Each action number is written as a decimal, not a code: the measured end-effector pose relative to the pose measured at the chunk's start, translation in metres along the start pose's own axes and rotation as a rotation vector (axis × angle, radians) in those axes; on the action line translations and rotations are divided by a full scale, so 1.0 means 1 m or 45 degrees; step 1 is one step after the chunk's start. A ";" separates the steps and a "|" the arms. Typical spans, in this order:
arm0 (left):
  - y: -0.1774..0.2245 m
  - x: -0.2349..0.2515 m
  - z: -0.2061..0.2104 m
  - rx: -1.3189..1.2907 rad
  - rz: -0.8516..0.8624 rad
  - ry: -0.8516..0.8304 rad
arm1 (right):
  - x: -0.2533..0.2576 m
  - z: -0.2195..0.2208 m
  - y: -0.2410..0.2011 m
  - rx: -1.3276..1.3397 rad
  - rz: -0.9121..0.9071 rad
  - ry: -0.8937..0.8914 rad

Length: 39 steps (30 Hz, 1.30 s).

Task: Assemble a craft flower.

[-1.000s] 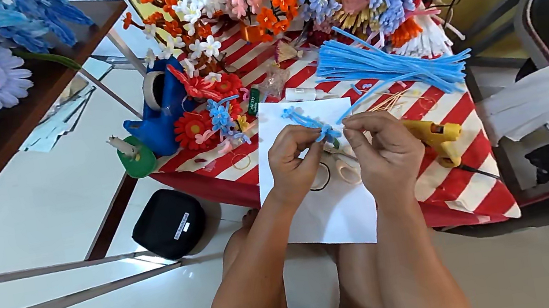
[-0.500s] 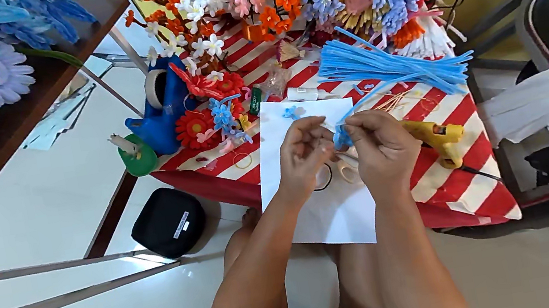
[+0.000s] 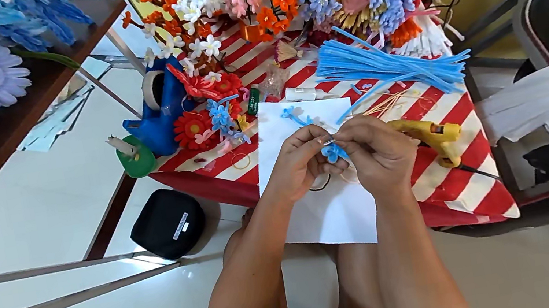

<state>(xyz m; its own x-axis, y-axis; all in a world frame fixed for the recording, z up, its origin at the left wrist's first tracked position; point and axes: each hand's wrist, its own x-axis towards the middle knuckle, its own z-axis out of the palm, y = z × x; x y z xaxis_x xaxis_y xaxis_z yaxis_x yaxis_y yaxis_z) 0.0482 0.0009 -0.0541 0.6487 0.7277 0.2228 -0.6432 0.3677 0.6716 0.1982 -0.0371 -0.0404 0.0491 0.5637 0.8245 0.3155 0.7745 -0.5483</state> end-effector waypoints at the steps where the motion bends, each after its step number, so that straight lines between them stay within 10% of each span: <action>1: -0.001 0.000 0.001 0.009 0.019 0.017 | 0.000 0.000 0.000 -0.003 -0.004 0.000; 29: -0.019 0.002 0.008 0.523 0.732 0.145 | 0.000 0.001 0.000 0.210 0.108 0.198; 39: -0.017 0.002 0.006 0.643 0.722 0.253 | 0.002 -0.014 -0.009 -0.325 0.074 -0.032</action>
<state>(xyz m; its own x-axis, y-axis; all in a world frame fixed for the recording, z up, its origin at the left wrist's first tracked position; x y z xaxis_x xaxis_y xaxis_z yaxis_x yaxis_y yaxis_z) 0.0635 -0.0074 -0.0607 0.1606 0.8331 0.5293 -0.5604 -0.3644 0.7437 0.2088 -0.0471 -0.0313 0.0519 0.6145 0.7872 0.5420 0.6447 -0.5390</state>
